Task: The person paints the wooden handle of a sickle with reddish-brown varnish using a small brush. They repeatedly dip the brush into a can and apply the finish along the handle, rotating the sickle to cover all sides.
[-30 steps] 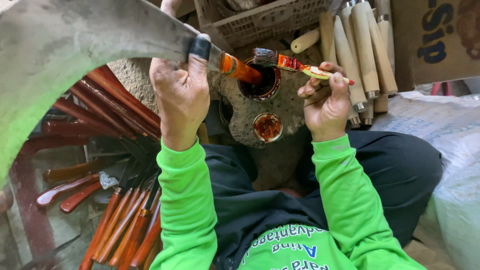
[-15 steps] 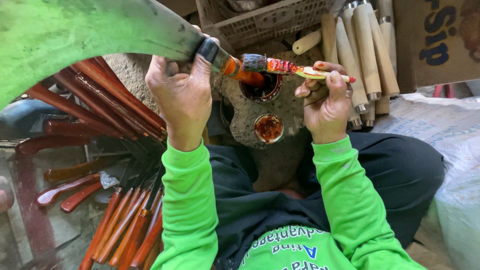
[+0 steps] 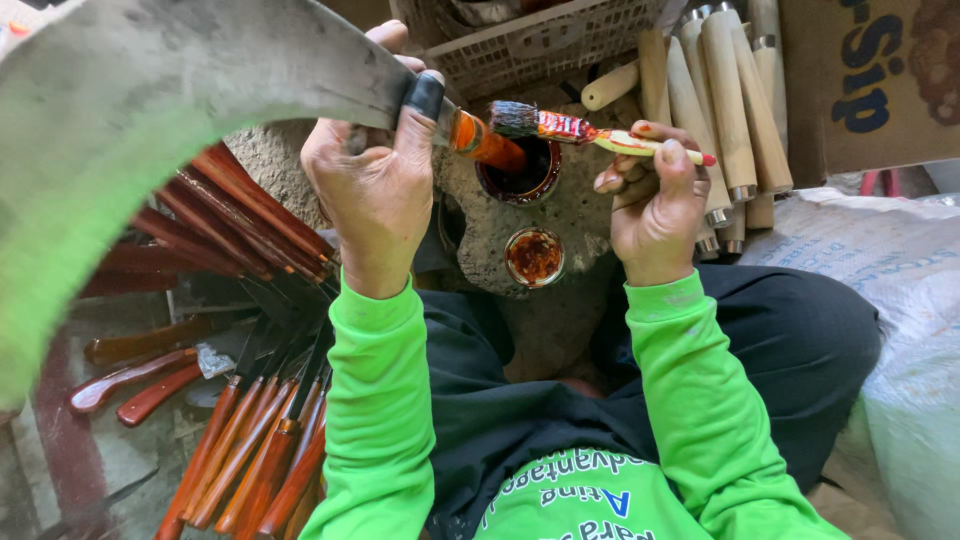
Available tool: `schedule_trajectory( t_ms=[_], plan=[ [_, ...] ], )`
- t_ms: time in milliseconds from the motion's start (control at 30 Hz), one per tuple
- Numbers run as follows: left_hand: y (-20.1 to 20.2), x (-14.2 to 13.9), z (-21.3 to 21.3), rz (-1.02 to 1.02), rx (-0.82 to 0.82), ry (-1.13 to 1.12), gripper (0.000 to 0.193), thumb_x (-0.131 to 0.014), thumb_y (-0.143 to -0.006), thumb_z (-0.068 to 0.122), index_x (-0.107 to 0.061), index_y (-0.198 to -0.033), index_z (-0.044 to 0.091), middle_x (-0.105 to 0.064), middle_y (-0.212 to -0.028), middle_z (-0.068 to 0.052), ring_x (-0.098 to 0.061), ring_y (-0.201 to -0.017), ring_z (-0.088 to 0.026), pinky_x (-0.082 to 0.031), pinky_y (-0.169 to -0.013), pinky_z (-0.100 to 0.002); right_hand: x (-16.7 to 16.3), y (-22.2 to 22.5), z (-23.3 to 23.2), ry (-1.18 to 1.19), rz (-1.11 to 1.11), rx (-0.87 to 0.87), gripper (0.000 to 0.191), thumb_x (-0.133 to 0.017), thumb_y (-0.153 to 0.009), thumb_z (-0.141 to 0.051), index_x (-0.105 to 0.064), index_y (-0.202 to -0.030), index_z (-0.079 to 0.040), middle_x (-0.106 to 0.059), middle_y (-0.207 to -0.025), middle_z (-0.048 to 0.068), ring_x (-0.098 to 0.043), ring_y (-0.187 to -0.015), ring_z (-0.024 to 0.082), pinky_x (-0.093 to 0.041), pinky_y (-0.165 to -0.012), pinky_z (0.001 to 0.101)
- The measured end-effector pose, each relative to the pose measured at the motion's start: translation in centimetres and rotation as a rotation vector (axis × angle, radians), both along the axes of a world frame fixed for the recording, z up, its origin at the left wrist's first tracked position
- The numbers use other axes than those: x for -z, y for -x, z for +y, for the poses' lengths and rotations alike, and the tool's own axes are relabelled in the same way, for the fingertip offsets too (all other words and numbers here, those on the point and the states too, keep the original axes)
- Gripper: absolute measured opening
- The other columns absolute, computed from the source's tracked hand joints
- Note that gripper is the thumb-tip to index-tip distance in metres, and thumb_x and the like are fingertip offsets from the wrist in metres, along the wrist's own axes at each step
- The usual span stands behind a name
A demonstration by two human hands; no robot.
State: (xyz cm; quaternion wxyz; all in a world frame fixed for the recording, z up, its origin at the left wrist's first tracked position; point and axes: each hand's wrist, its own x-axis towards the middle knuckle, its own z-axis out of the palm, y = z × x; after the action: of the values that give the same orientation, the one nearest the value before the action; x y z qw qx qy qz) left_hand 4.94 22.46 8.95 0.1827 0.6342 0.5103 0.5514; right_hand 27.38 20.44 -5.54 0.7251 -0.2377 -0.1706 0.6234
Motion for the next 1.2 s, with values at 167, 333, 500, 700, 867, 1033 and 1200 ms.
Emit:
schedule_trajectory(
  t_ms=[167,333,500,700,867,1033,1200],
  plan=[
    [-0.8,-0.2,0.0,-0.201,0.086,0.053,0.019,-0.068,-0.110,-0.007,-0.065,-0.128,-0.004,-0.064,-0.139,-0.004,-0.066,-0.106,-0.006,-0.059,-0.090,-0.022,-1.1,0.5,-0.2,0.007,-0.065,0.010,0.024,-0.061,-0.109,-0.016,-0.064,-0.121,0.005,-0.071,-0.093,0.014,-0.068,-0.076,0.018,-0.059,-0.071,0.0352],
    [-1.1,0.2,0.8,-0.174,0.096,0.036,0.020,-0.065,-0.105,-0.010,-0.063,-0.124,-0.003,-0.063,-0.126,-0.005,-0.064,-0.096,-0.006,-0.057,-0.083,-0.023,-2.3,-0.2,-1.9,0.019,-0.175,0.019,0.021,-0.059,-0.108,-0.014,-0.065,-0.117,0.005,-0.072,-0.097,0.015,-0.070,-0.079,0.020,-0.062,-0.074,0.0383],
    [-1.4,1.3,1.2,-0.335,0.179,0.052,0.028,-0.068,-0.112,-0.011,-0.060,-0.136,-0.002,-0.067,-0.109,-0.003,-0.063,-0.089,-0.006,-0.055,-0.078,-0.022,-3.0,-1.3,-2.0,0.003,-0.179,0.111,0.026,-0.059,-0.107,-0.014,-0.066,-0.122,0.006,-0.073,-0.099,0.017,-0.072,-0.081,0.021,-0.062,-0.072,0.0364],
    [-1.4,1.6,1.5,-0.380,0.213,0.077,0.034,-0.075,-0.109,-0.010,-0.059,-0.138,-0.001,-0.066,-0.102,-0.003,-0.062,-0.084,-0.006,-0.053,-0.074,-0.021,-3.5,0.0,-2.1,0.033,-0.224,0.083,0.028,-0.060,-0.107,-0.016,-0.064,-0.124,0.006,-0.073,-0.099,0.017,-0.072,-0.081,0.023,-0.063,-0.078,0.0368],
    [-1.4,1.7,1.9,-0.369,0.203,0.084,0.044,-0.079,-0.104,-0.008,-0.057,-0.141,0.000,-0.063,-0.098,-0.002,-0.060,-0.087,-0.007,-0.053,-0.078,-0.020,-3.9,0.0,-2.8,0.036,-0.229,0.032,0.028,-0.059,-0.107,-0.016,-0.065,-0.124,0.006,-0.074,-0.099,0.016,-0.073,-0.081,0.023,-0.064,-0.079,0.0356],
    [-1.4,2.5,2.3,-0.354,0.214,0.109,0.049,-0.083,-0.105,-0.003,-0.053,-0.143,0.002,-0.062,-0.094,-0.001,-0.062,-0.083,-0.007,-0.053,-0.076,-0.019,-4.2,-0.6,-3.7,-0.020,-0.311,0.071,0.029,-0.059,-0.109,-0.017,-0.066,-0.125,0.007,-0.074,-0.096,0.018,-0.073,-0.078,0.023,-0.064,-0.075,0.0339],
    [-1.3,3.1,2.5,-0.415,0.215,0.087,0.048,-0.083,-0.103,-0.003,-0.054,-0.141,0.001,-0.064,-0.089,-0.002,-0.062,-0.078,-0.008,-0.051,-0.071,-0.018,-4.1,-0.5,-2.6,-0.030,-0.268,0.114,0.031,-0.059,-0.109,-0.015,-0.064,-0.129,0.007,-0.074,-0.104,0.019,-0.075,-0.085,0.025,-0.064,-0.076,0.0344]
  ],
)
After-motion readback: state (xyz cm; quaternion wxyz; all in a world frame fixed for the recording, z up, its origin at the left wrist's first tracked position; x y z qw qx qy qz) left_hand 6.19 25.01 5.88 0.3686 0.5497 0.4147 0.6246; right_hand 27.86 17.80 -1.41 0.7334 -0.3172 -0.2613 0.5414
